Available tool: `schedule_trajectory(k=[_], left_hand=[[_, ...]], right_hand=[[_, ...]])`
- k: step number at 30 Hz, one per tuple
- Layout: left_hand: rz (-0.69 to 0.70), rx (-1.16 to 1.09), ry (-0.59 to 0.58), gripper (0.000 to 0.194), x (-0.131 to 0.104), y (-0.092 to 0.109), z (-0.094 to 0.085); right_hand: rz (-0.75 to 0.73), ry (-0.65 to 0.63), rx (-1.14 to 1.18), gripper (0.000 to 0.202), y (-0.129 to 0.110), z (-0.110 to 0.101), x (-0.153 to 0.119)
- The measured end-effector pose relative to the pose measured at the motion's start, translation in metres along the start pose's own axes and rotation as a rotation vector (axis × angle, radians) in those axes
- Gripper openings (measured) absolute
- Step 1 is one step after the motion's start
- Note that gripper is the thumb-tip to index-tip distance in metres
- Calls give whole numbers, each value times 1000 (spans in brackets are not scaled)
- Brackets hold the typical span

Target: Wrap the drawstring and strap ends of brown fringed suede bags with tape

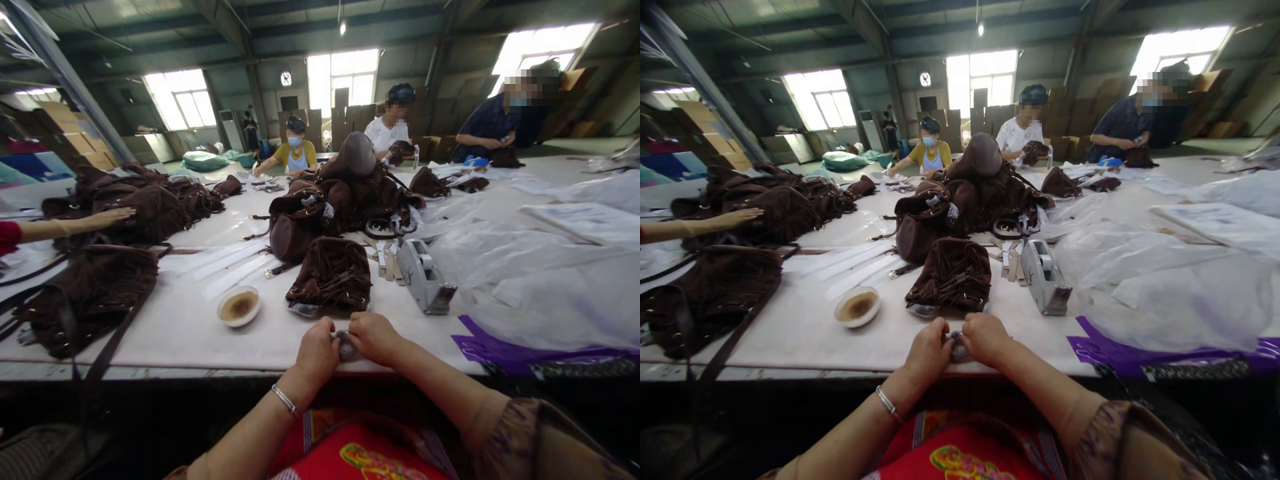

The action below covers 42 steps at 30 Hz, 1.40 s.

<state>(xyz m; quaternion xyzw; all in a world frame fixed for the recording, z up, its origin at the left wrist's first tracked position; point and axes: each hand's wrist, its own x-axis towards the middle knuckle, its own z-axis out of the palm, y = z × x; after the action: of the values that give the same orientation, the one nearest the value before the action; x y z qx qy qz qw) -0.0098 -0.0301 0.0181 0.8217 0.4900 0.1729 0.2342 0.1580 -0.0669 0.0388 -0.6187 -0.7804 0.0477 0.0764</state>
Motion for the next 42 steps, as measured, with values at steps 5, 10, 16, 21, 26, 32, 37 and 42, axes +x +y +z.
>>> schedule_trajectory(k=[5,10,16,21,26,32,37,42], left_hand=[[185,5,28,19,-3,3,-1],[253,-74,55,15,-8,2,-4],[118,74,72,42,-7,10,3],[-57,243,58,53,2,26,8],[-122,295,-12,36,12,33,12],[65,344,-20,26,17,35,12],[199,332,-41,18,16,33,7],[300,419,-118,21,16,36,-3]], right_hand=[[77,26,69,24,2,5,-9],[146,141,43,27,-4,19,-16],[181,288,71,27,-9,36,-21],[125,371,144,23,-13,44,-26],[-54,311,203,20,6,33,-37],[-161,290,89,11,43,14,-44],[-265,330,-5,9,54,16,-33],[-389,304,-30,14,52,8,-27]])
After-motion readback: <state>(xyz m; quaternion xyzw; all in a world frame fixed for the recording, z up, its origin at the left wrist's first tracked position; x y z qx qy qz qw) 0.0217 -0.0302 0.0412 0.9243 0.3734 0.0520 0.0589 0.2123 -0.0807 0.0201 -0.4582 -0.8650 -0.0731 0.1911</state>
